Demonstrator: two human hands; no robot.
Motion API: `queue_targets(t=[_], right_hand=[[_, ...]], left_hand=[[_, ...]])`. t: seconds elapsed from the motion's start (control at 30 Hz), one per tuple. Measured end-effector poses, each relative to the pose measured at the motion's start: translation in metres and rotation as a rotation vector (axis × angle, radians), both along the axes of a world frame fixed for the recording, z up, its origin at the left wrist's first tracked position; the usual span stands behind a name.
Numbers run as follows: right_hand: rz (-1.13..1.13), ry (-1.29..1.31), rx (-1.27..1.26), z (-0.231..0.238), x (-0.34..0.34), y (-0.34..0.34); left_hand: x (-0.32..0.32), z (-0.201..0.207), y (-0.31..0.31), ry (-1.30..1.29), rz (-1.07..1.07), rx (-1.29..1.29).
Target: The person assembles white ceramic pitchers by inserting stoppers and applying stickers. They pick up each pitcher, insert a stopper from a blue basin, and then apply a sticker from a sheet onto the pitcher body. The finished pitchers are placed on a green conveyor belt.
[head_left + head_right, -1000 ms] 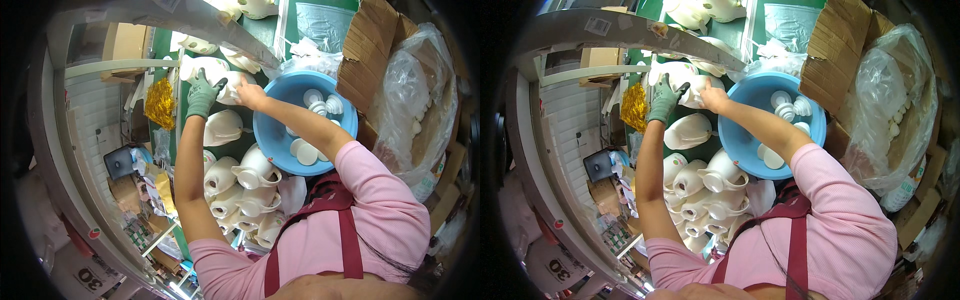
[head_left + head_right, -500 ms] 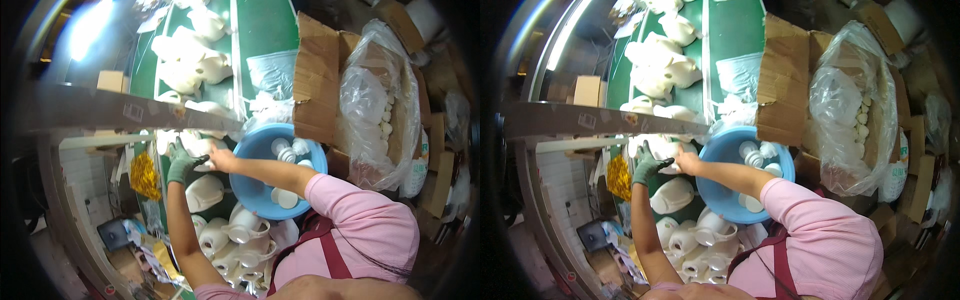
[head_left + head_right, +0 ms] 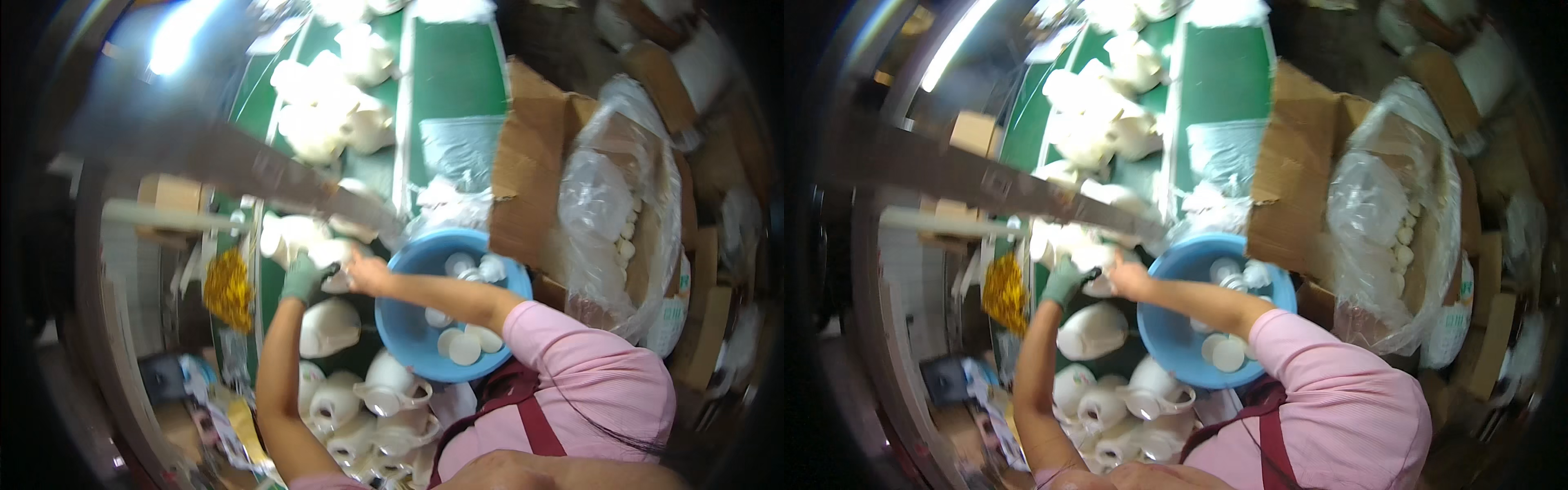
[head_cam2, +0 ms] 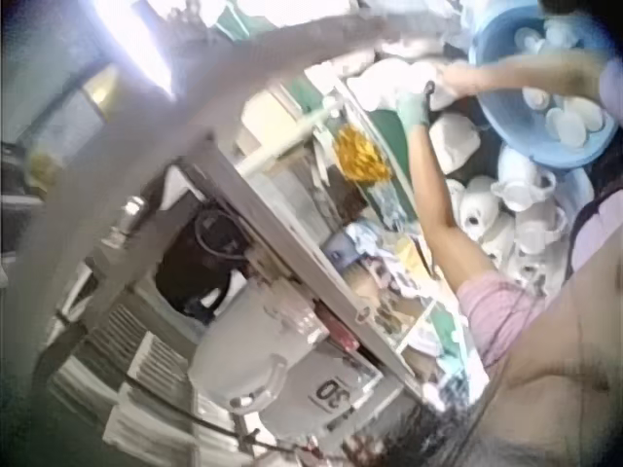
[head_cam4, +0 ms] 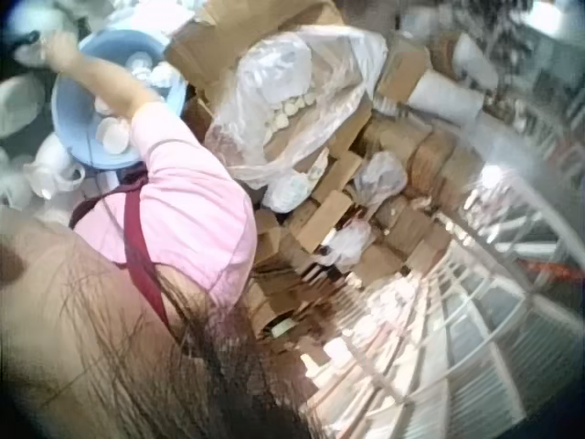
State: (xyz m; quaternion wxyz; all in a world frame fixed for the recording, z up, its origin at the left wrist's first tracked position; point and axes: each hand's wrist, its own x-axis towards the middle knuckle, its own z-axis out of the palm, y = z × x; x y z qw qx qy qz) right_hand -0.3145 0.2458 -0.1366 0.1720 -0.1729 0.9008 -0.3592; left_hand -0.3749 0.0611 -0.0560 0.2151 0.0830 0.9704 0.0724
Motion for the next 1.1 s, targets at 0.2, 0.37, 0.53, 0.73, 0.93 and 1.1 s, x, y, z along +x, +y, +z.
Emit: queue_targets(t=[0.2, 0.37, 0.53, 0.73, 0.93, 1.1], right_hand=[[0.189, 0.013, 0.112, 0.009, -0.01, 0.009], [0.238, -0.019, 0.113, 0.002, -0.021, 0.027], [-0.106, 0.048, -0.172, 0.031, -0.022, 0.02], [-0.201, 0.173, -0.109, 0.044, -0.08, -0.052], [-0.31, 0.164, -0.119, 0.031, -0.097, -0.062], [-0.066, 0.367, -0.04, 0.044, -0.075, -0.099]], left_hand=[[0.009, 0.013, 0.005, 0.385, -0.836, -0.19], [0.002, 0.043, 0.016, 0.141, -0.649, -0.137], [-0.061, 0.054, -0.032, 0.453, 0.076, 0.017], [-0.088, -0.029, -0.066, 0.475, 0.191, 0.178], [-0.062, -0.027, -0.088, 0.455, 0.434, 0.632], [-0.023, 0.005, -0.111, 0.304, 0.996, 0.323]])
